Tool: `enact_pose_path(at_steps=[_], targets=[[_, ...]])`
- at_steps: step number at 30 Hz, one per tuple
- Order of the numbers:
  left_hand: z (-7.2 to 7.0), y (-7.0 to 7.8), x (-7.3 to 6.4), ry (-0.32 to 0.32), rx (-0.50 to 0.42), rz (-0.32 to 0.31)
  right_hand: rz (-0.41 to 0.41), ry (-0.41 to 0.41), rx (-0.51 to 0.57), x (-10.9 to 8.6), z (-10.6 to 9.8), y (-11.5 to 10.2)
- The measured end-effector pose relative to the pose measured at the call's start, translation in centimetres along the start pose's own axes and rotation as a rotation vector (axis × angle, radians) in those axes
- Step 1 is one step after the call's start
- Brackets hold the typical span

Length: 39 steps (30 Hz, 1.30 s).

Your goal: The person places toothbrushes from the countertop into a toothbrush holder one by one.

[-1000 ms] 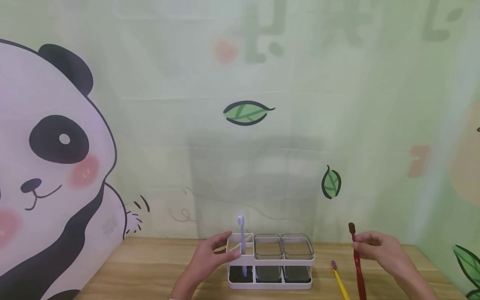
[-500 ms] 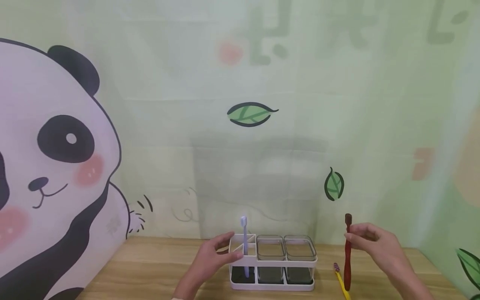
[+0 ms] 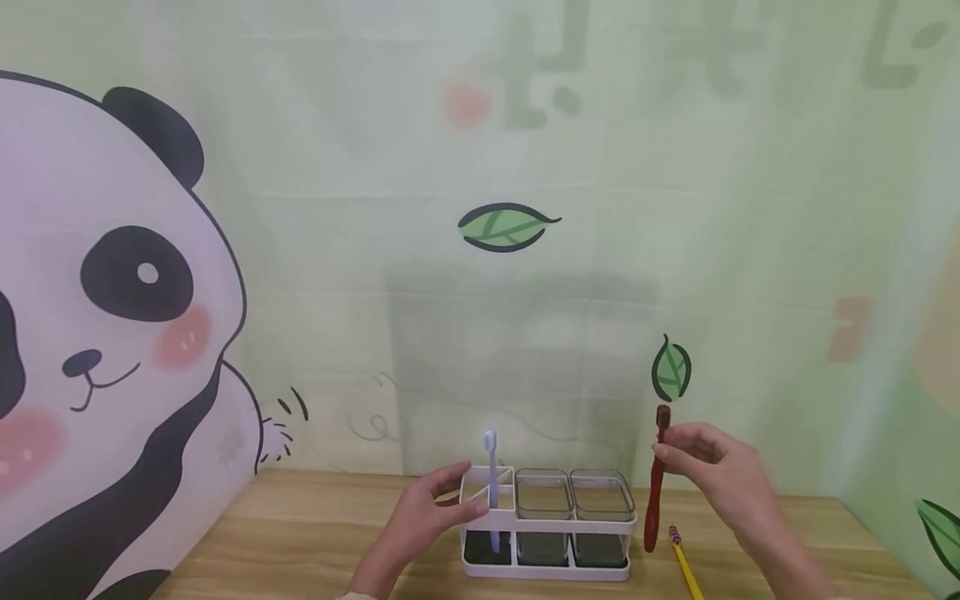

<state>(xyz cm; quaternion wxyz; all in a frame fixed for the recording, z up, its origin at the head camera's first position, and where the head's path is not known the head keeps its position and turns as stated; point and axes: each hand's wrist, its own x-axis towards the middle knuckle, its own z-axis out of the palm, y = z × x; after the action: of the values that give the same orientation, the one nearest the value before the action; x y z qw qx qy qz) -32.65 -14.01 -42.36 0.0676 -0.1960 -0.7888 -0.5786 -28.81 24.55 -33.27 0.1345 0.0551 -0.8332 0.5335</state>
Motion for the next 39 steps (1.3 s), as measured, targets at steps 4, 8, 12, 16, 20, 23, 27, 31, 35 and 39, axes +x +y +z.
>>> enact_pose_path(at_steps=[4,8,12,16,20,23,27,31,35,39], targets=[[-0.1,0.1,-0.1,-0.003,-0.007,0.001,-0.031,0.009,0.051,0.0,1.8,-1.0],[-0.1,0.0,0.0,-0.002,-0.006,0.000,-0.079,0.012,0.112,0.1,3.5,-2.2],[-0.1,0.0,0.1,-0.003,-0.009,-0.002,-0.123,0.020,0.162,0.6,5.0,-3.4],[-0.1,-0.1,0.1,-0.005,-0.002,-0.005,-0.141,0.022,0.214,1.3,6.2,-4.4],[-0.2,-0.1,0.0,-0.006,0.005,-0.008,-0.151,0.020,0.266,2.0,7.4,-5.2],[-0.3,-0.1,0.0,-0.011,0.005,-0.018,-0.153,0.022,0.285,2.4,8.5,-5.7],[-0.3,-0.1,0.1,-0.019,0.009,-0.025,-0.158,0.023,0.307,2.9,9.9,-6.2],[-0.3,-0.1,0.2,-0.019,0.012,-0.026,-0.166,0.030,0.328,3.4,11.3,-6.6],[-0.3,0.0,0.1,-0.017,0.004,-0.039,-0.176,0.037,0.319,3.6,12.6,-6.8],[-0.3,0.1,0.1,-0.019,-0.001,-0.048,-0.174,0.031,0.314,3.6,13.6,-6.8]])
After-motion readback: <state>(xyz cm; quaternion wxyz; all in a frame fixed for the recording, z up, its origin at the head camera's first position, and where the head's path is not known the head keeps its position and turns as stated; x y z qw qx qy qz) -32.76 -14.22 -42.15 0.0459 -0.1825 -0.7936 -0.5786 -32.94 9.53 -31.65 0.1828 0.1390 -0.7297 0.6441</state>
